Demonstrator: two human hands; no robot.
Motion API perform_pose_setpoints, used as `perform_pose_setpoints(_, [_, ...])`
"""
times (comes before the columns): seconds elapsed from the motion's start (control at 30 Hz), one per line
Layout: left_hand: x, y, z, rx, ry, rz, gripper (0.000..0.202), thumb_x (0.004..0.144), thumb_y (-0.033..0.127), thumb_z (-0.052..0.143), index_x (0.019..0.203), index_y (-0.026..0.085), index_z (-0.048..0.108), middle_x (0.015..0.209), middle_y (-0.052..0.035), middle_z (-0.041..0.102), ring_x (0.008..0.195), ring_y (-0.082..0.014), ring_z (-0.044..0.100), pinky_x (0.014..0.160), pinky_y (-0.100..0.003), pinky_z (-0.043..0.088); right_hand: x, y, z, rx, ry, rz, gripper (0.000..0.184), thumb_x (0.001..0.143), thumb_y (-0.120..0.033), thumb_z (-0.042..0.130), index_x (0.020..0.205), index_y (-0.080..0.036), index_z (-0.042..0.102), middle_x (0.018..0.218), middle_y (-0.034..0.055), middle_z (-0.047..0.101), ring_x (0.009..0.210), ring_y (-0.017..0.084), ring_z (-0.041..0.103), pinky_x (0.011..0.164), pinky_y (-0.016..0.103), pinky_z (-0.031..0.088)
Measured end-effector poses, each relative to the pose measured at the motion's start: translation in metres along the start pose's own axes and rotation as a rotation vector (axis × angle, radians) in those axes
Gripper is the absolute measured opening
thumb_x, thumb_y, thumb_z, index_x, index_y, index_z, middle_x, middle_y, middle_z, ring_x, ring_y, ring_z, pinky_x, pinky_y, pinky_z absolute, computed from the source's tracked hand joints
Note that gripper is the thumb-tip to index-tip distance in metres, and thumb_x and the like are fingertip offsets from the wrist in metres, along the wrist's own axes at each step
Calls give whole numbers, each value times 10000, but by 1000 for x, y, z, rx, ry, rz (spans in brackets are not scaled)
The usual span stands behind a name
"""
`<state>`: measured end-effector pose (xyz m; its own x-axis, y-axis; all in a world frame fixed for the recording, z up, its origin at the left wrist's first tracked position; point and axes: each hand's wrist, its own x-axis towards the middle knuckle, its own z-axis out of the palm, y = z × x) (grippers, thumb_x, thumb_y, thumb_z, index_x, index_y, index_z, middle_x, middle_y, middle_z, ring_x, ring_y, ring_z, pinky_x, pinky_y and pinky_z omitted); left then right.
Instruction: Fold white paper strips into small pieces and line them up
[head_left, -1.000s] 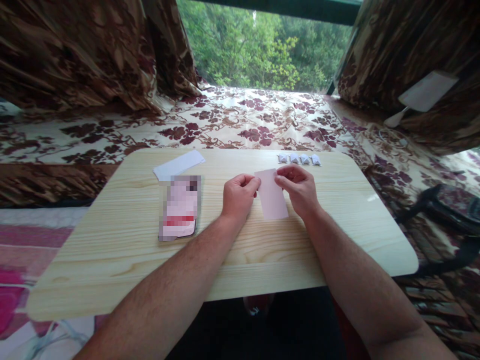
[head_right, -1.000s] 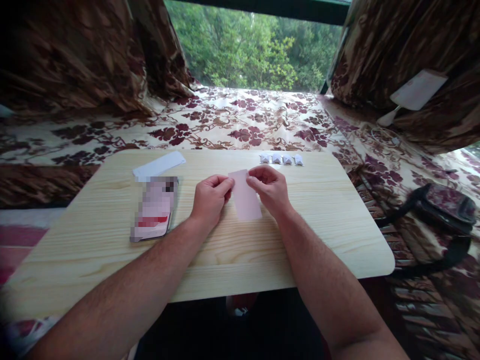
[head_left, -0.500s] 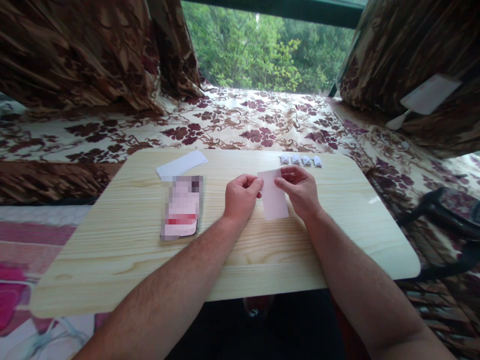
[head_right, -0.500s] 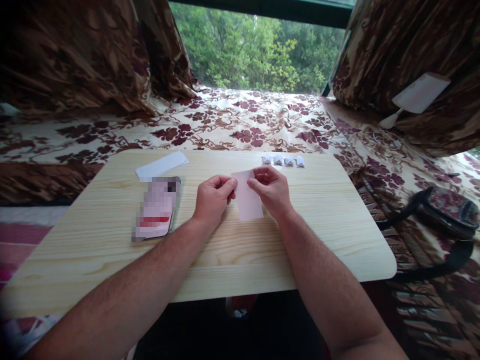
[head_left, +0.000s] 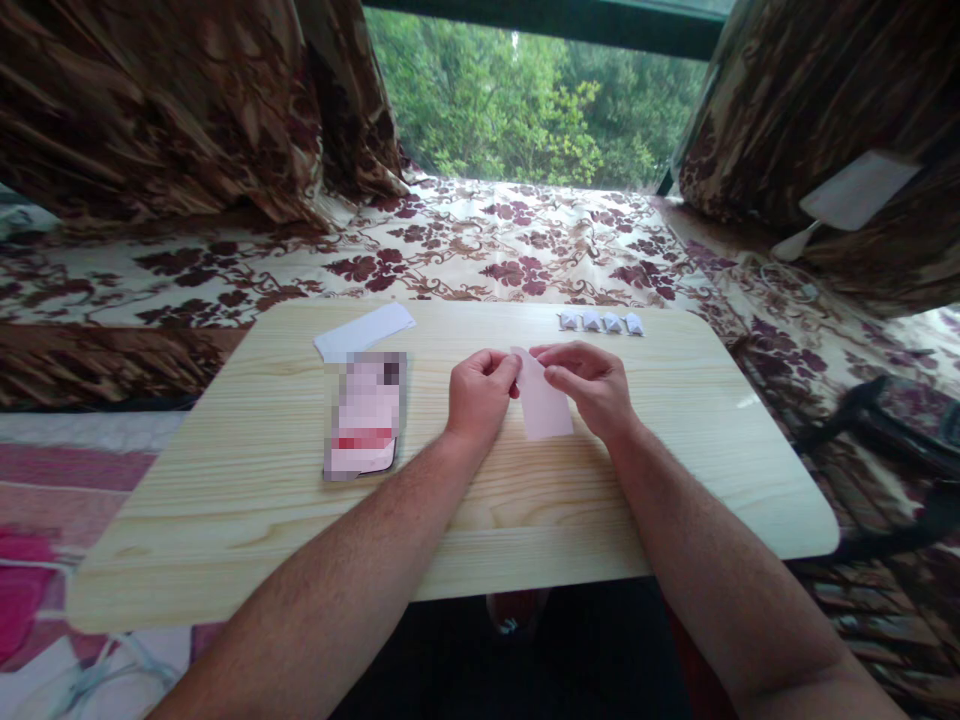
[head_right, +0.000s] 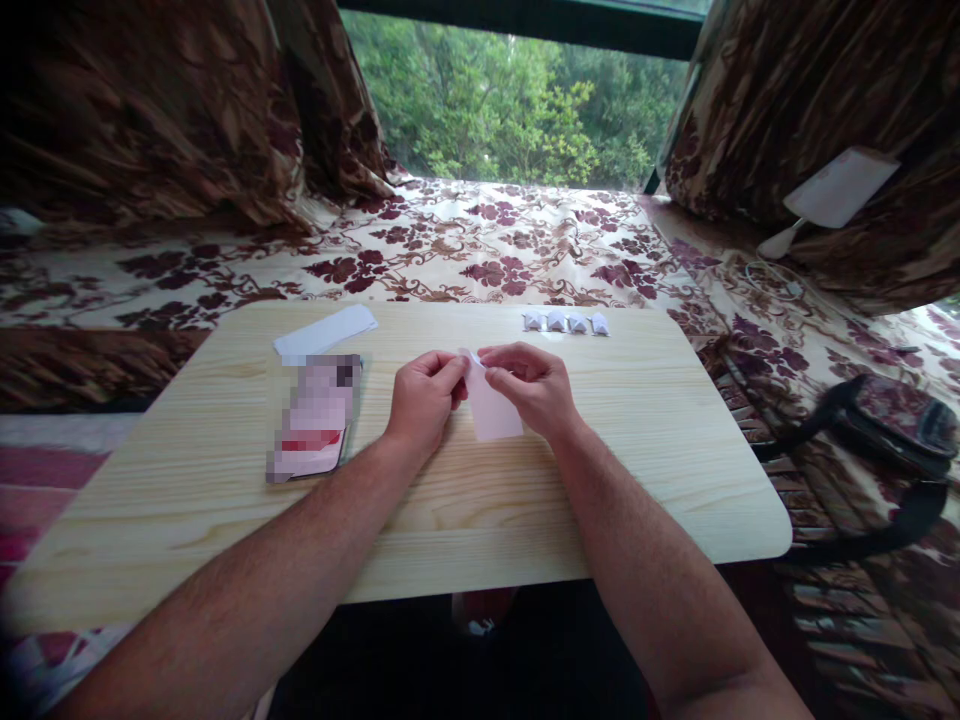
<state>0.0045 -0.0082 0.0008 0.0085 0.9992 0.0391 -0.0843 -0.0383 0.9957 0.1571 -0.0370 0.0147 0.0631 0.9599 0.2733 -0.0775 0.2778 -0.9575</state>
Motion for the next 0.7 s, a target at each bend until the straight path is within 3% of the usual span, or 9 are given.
perform_pose_setpoints(0.27, [1, -2, 0, -22, -1, 16, 316, 784, 463, 723, 677, 174, 653, 540, 19, 573, 479, -87, 467, 481, -220, 360, 1, 3, 2, 7, -66, 39, 228, 696, -362, 848, 830, -221, 729, 996, 49, 750, 839, 187, 688, 709, 314, 540])
perform_pose_setpoints(0.5, [4, -3, 1, -104, 33, 3, 312, 740, 462, 770, 724, 162, 685, 561, 27, 559, 489, -81, 438, 474, -220, 346, 1, 5, 3, -11, -77, 67, 234, 678, -331, 853, 812, -217, 698, 762, 9, 706, 748, 165, 644, 643, 287, 508])
perform_pose_setpoints(0.7, [3, -2, 1, -132, 31, 9, 283, 734, 428, 776, 731, 157, 697, 591, 18, 588, 508, -82, 441, 486, -220, 351, 2, 2, 4, -43, -70, 55, 205, 724, -373, 815, 785, -211, 706, 832, 35, 726, 806, 183, 650, 656, 300, 505])
